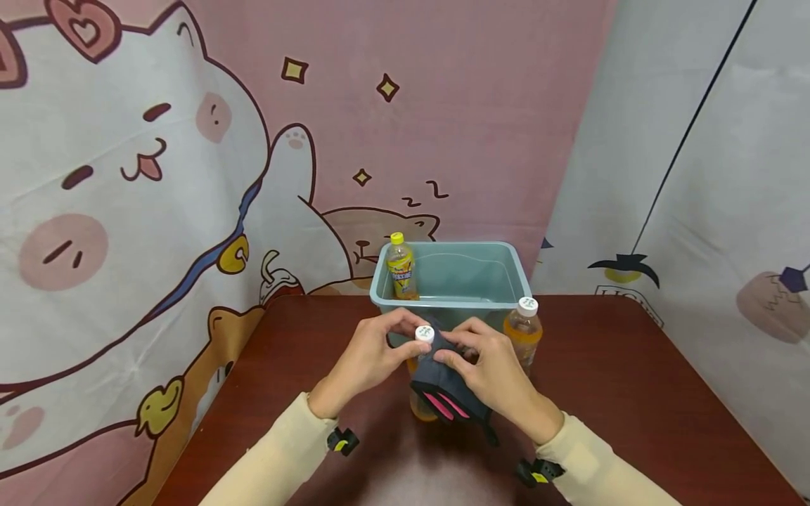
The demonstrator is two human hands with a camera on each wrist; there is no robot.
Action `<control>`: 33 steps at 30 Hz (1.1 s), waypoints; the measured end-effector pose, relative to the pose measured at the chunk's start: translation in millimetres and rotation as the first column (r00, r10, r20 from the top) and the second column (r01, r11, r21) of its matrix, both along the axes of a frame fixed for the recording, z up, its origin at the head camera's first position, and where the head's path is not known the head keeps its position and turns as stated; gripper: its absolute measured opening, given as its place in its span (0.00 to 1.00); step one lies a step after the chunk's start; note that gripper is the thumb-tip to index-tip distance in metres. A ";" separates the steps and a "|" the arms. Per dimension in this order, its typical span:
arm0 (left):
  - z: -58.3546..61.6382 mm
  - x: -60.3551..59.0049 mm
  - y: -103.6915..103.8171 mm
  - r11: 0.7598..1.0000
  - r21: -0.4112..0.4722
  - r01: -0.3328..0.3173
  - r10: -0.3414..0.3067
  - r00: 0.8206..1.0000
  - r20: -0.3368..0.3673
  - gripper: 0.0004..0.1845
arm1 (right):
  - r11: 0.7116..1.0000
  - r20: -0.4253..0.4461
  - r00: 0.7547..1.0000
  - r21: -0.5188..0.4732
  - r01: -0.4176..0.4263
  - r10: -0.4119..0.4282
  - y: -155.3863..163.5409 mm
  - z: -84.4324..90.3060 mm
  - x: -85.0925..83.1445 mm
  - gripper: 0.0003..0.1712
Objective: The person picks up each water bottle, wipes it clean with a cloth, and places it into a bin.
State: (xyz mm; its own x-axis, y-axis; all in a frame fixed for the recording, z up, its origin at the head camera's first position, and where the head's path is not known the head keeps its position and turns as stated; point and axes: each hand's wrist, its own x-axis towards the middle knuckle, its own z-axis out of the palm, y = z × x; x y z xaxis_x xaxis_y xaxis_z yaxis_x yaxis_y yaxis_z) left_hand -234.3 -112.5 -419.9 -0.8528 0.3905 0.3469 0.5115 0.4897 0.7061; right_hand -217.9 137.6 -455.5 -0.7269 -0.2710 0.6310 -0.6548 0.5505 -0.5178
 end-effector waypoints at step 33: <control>0.6 8.5 4.5 1.000 0.009 -0.030 0.030 1.000 -0.007 0.16 | 0.938 0.242 0.955 0.256 -0.234 0.172 27.3 -73.5 -23.8 0.12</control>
State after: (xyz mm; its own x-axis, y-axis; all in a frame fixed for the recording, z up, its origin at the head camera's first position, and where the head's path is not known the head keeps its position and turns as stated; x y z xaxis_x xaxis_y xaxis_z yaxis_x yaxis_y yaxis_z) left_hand -225.8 -108.0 -419.3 -0.8614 0.3619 0.3563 0.5018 0.4983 0.7070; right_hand -241.7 164.9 -529.0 -0.7462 -0.5692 0.3452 -0.6593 0.5600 -0.5018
